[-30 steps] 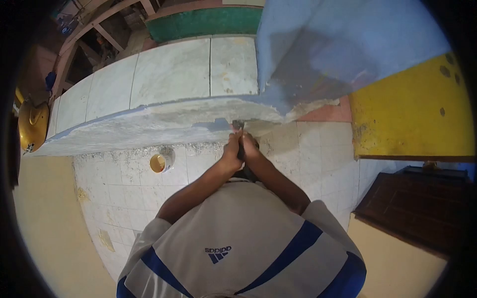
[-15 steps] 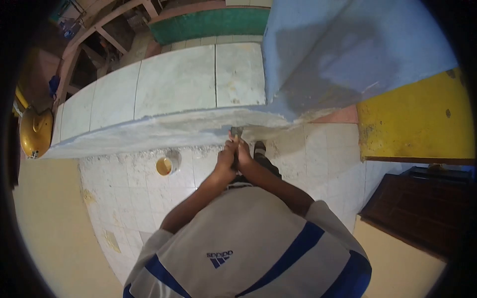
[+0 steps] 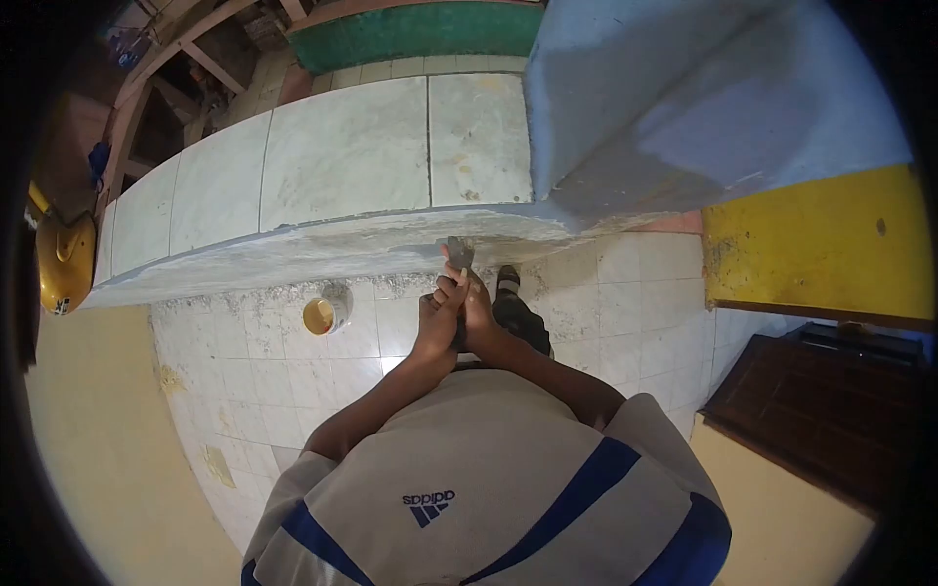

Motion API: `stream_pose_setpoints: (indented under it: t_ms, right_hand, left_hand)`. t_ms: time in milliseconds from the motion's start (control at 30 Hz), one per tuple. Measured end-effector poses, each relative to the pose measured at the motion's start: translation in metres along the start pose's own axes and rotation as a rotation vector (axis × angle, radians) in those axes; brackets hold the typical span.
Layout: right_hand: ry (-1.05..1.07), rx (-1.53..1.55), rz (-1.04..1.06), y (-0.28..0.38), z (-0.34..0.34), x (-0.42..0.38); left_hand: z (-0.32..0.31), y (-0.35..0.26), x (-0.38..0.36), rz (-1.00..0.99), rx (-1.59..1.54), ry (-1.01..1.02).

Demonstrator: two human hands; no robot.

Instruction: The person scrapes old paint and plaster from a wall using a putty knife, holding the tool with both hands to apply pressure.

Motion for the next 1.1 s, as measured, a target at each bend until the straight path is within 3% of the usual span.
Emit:
stream_pose_setpoints:
  t_ms: [33,133,233,267,367,467,567,667,733,800,867,967,1000,1100]
  right_hand:
    - [0.038,0.049,0.034,-0.004,0.004,0.003]
    - [-0.204,0.120,-0.079,-0.010,0.003,-0.003]
    - [-0.326,0.101,-0.077,-0.015,0.029,0.000]
    - [-0.127,0.095,-0.032,0.000,-0.011,-0.006]
    - [-0.124,0.075,0.002,0.009,-0.038,-0.015]
    - [-0.077,0.118,0.036,-0.014,0.014,0.001]
    - [-0.264,0.046,-0.024,0.005,-0.031,-0.014]
    - [-0.174,0.145,-0.068,0.018,-0.034,-0.007]
    - [-0.423,0.048,-0.153,0.020,-0.025,0.001]
    - [-0.470,0.037,-0.173,0.012,-0.017,0.000]
    - [-0.298,0.097,-0.122,0.004,-0.012,-0.001]
    - [-0.052,0.181,-0.064,0.005,-0.005,0.000]
    - [-0.063,0.126,-0.056,0.005,-0.003,0.000]
    - [-0.236,0.097,-0.103,0.004,0.008,0.006]
  left_hand:
    - [0.001,0.001,0.005,-0.002,0.029,-0.011]
    - [0.007,0.011,0.006,0.000,0.149,-0.083]
    - [0.013,0.024,0.014,-0.028,0.053,0.032]
    - [0.005,0.005,0.002,-0.012,0.025,0.063]
    - [-0.003,-0.007,-0.008,-0.077,-0.023,0.063]
    - [0.012,0.020,0.009,0.046,0.034,-0.066]
    - [0.000,-0.002,-0.002,-0.043,-0.043,0.105]
    - [-0.016,-0.021,-0.011,-0.053,-0.138,0.122]
    - [-0.008,0.004,0.031,0.050,-0.120,0.124]
    - [0.004,0.023,0.047,0.125,-0.110,0.147]
    - [0.003,0.019,0.053,0.150,-0.117,0.202]
    - [-0.002,0.011,0.016,-0.120,-0.052,-0.010]
    - [-0.001,0.005,0.013,-0.119,-0.088,0.110]
    - [-0.006,-0.006,0.013,-0.002,0.019,-0.036]
Point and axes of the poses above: each hand's wrist, its own x-axis towards the middle knuckle, its own z-axis out of the back of the hand, y = z × x, the point moved 4 cm from there along x, towards the middle knuckle, and after that the axes turned 14 degrees about -z, right-handed, at the moved point
